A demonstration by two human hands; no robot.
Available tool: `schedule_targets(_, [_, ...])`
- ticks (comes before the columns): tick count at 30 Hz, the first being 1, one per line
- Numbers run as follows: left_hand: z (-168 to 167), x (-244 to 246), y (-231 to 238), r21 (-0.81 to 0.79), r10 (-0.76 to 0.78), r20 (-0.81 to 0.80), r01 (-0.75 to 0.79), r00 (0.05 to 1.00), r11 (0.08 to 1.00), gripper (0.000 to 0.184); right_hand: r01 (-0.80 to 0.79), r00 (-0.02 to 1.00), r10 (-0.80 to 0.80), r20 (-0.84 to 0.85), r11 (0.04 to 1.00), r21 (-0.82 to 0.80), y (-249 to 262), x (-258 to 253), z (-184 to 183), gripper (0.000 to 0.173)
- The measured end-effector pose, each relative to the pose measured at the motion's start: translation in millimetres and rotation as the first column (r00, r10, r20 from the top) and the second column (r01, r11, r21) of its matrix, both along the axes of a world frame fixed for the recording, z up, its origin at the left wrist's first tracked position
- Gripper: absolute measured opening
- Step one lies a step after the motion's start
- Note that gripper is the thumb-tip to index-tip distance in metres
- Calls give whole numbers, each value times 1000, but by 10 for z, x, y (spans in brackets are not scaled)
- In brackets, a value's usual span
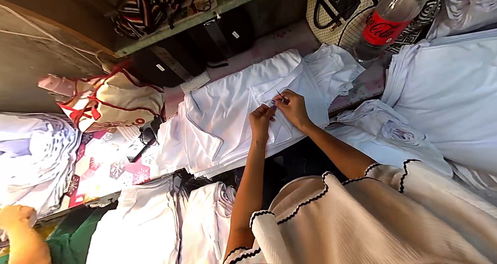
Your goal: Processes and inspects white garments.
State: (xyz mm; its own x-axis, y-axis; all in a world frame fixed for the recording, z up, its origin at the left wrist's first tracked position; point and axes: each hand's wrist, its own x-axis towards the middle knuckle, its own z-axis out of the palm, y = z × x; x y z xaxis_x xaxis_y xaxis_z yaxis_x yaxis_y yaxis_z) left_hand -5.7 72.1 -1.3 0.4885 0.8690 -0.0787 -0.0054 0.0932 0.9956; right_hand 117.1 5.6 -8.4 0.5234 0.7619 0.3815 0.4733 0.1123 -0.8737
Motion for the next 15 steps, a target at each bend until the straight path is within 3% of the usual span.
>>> schedule_targets(3, [-58,31,-140,39,34,77,-37,996,999,10,-51,996,53,75,998,-28,-177,14,-6,10])
schedule_targets(7, [-37,114,-229,-282,58,279,24,958,959,15,-147,989,144,-41,985,-95,-299,153,33,13])
schedule_targets(9, [-24,124,-230,-414,108,335,43,936,909,16,-183,982,172,-83,973,-142,-390,244,72,24])
schedule_targets(11, [-20,118,-234,-484,129,354,64,926,873,17,-183,983,186,3,968,-171,-502,321,71,33])
schedule_targets(15, [0,137,-271,-509,110,383,110,917,854,20,-93,973,118,197,987,-134,-606,327,-25,34])
